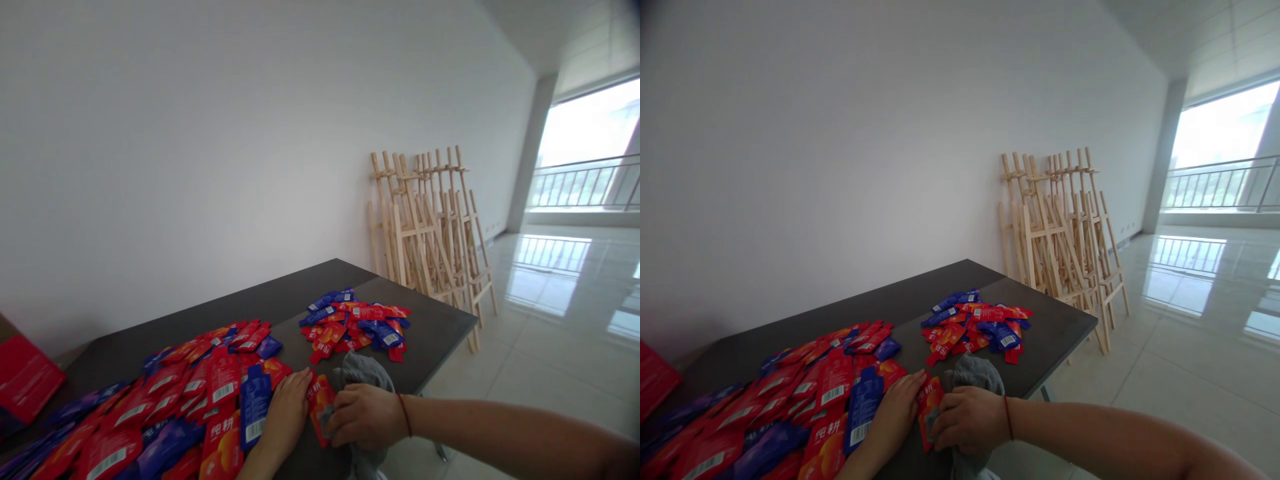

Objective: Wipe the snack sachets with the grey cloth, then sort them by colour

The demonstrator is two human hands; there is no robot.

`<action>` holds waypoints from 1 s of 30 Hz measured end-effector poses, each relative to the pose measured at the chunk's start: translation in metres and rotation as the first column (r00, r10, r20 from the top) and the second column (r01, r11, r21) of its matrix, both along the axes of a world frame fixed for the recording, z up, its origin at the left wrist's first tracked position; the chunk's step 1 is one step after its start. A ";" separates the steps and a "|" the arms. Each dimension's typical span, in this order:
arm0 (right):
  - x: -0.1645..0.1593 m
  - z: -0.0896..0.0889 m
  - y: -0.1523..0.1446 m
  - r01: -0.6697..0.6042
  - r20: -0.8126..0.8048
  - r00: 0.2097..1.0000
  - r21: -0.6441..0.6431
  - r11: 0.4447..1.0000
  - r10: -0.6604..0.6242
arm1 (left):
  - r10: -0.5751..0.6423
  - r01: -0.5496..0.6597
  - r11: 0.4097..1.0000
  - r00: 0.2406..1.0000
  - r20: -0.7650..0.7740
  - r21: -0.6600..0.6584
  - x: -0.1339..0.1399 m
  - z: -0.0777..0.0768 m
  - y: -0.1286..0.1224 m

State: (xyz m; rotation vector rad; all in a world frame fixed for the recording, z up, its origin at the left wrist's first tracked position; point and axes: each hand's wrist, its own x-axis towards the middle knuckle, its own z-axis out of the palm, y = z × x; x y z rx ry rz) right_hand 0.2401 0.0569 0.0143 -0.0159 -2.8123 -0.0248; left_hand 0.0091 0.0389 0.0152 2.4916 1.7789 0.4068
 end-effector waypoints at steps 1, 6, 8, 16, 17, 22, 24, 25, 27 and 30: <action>0.004 0.000 0.002 0.034 -0.010 0.999 -0.015 0.999 -0.034 | 0.004 -0.004 1.000 1.000 -0.002 -0.007 0.000 0.001 0.000; 0.000 0.005 0.023 0.239 -0.017 0.970 -0.085 0.967 -0.241 | 0.012 -0.012 1.000 1.000 0.001 -0.017 0.002 0.003 -0.001; -0.010 0.006 0.035 0.251 0.009 0.968 -0.089 0.964 -0.251 | 0.015 -0.015 1.000 1.000 0.007 -0.016 0.003 0.004 -0.001; -0.036 0.008 0.055 0.319 0.086 0.944 -0.013 0.948 -0.317 | 0.026 -0.028 0.998 0.999 -0.039 -0.050 0.009 0.016 -0.005; -0.033 0.009 0.053 0.301 0.086 0.950 -0.001 0.954 -0.300 | 0.028 -0.030 0.998 0.999 -0.041 -0.052 0.009 0.016 -0.005; -0.004 0.006 0.031 0.152 0.034 0.988 0.033 0.988 -0.153 | 0.029 -0.031 0.998 0.998 -0.047 -0.059 0.009 0.013 -0.005; 0.006 0.003 0.023 0.120 0.008 0.993 0.054 0.991 -0.120 | 0.029 -0.032 0.998 0.998 -0.053 -0.048 0.009 0.012 -0.004; 0.010 0.002 0.019 0.103 0.007 0.995 0.067 0.992 -0.104 | 0.029 -0.031 0.999 0.998 -0.054 -0.041 0.008 0.011 -0.004; 0.013 0.002 0.016 0.071 0.024 0.997 0.083 0.994 -0.073 | 0.021 -0.023 0.999 0.999 -0.049 -0.037 0.007 0.010 -0.003; 0.005 0.009 0.018 0.071 0.057 0.996 0.074 0.995 -0.076 | -0.007 0.006 0.999 1.000 -0.018 -0.038 0.002 0.009 0.001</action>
